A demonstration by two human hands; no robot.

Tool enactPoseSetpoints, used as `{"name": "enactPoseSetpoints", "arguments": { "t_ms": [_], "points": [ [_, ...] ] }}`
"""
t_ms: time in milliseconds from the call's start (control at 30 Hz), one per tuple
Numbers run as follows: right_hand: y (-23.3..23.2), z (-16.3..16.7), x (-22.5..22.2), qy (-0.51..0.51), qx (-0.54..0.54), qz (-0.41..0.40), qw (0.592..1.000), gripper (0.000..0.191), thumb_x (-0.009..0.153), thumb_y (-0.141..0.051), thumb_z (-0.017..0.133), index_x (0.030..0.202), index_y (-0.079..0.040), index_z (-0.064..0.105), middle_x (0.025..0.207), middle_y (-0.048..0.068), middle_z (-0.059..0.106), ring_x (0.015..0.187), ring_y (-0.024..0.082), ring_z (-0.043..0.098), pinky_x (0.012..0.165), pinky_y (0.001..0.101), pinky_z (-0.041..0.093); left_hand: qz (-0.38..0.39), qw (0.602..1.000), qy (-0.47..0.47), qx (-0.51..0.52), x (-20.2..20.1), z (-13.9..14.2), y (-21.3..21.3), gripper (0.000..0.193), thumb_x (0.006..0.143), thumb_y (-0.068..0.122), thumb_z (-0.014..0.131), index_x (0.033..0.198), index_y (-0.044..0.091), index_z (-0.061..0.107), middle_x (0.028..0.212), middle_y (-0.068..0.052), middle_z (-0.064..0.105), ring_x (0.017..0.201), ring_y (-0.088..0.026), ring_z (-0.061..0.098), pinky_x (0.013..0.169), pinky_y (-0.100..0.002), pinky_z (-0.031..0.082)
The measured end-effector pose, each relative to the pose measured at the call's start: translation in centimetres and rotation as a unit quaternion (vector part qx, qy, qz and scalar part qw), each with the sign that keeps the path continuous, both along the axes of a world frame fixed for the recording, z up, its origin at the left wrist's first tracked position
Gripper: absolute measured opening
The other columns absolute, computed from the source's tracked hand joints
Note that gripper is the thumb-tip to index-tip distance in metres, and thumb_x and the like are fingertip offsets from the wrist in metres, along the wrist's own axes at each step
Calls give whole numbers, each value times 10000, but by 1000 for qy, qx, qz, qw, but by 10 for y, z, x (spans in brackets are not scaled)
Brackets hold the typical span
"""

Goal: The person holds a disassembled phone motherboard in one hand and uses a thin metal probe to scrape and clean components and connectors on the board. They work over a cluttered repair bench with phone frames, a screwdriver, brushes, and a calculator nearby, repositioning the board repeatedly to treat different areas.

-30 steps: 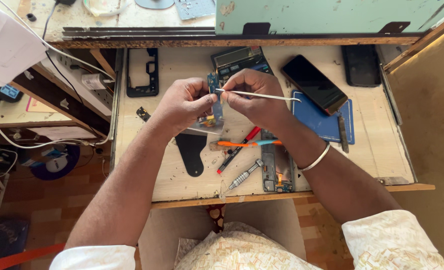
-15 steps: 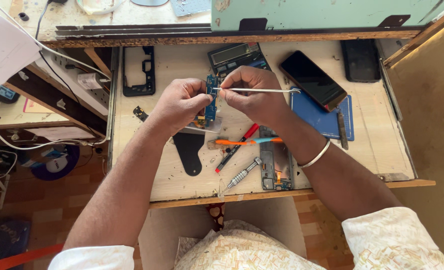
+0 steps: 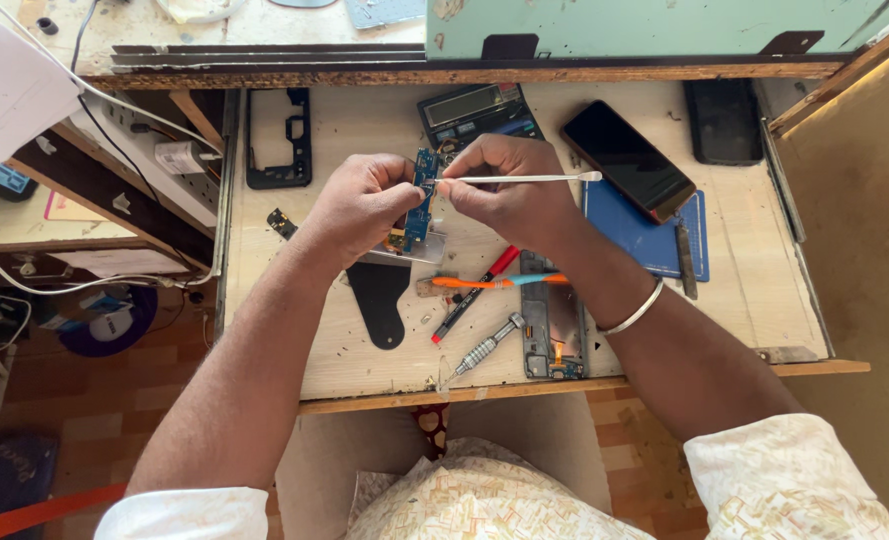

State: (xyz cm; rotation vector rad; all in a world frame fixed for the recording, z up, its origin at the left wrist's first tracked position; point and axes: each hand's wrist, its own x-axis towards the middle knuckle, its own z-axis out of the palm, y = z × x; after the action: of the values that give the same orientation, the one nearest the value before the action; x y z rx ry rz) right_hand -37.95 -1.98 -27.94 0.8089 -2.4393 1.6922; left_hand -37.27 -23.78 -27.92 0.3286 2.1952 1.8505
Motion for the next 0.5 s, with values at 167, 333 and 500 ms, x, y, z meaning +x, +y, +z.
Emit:
{"name": "enactPoseSetpoints", "arguments": {
  "t_ms": [167, 333, 500],
  "points": [
    [-10, -2, 6, -7, 0, -10, 1000, 153, 897, -174, 825, 949, -46, 761, 839, -14, 735, 730, 14, 611, 625, 198, 508, 0, 1000, 1, 4, 5, -5, -10, 147, 894, 109, 632, 915, 3, 731, 747, 33, 657, 657, -26, 568, 588, -217, 492],
    [-18, 1, 6, 0, 25, -14, 1000, 166, 888, -184, 831, 962, -50, 766, 837, -11, 743, 729, 15, 626, 623, 196, 513, 6, 1000, 2, -16, 3, -7, -21, 153, 900, 123, 643, 908, 2, 736, 729, 28, 647, 645, -30, 550, 575, -222, 472],
    [-28, -2, 4, 48, 30, -9, 998, 164, 896, -183, 836, 974, -53, 772, 859, -4, 752, 745, 20, 643, 635, 197, 521, 8, 1000, -6, -15, 1, -11, -31, 156, 888, 118, 641, 896, -7, 735, 717, 23, 638, 634, -34, 547, 565, -226, 468]
  ]
}}
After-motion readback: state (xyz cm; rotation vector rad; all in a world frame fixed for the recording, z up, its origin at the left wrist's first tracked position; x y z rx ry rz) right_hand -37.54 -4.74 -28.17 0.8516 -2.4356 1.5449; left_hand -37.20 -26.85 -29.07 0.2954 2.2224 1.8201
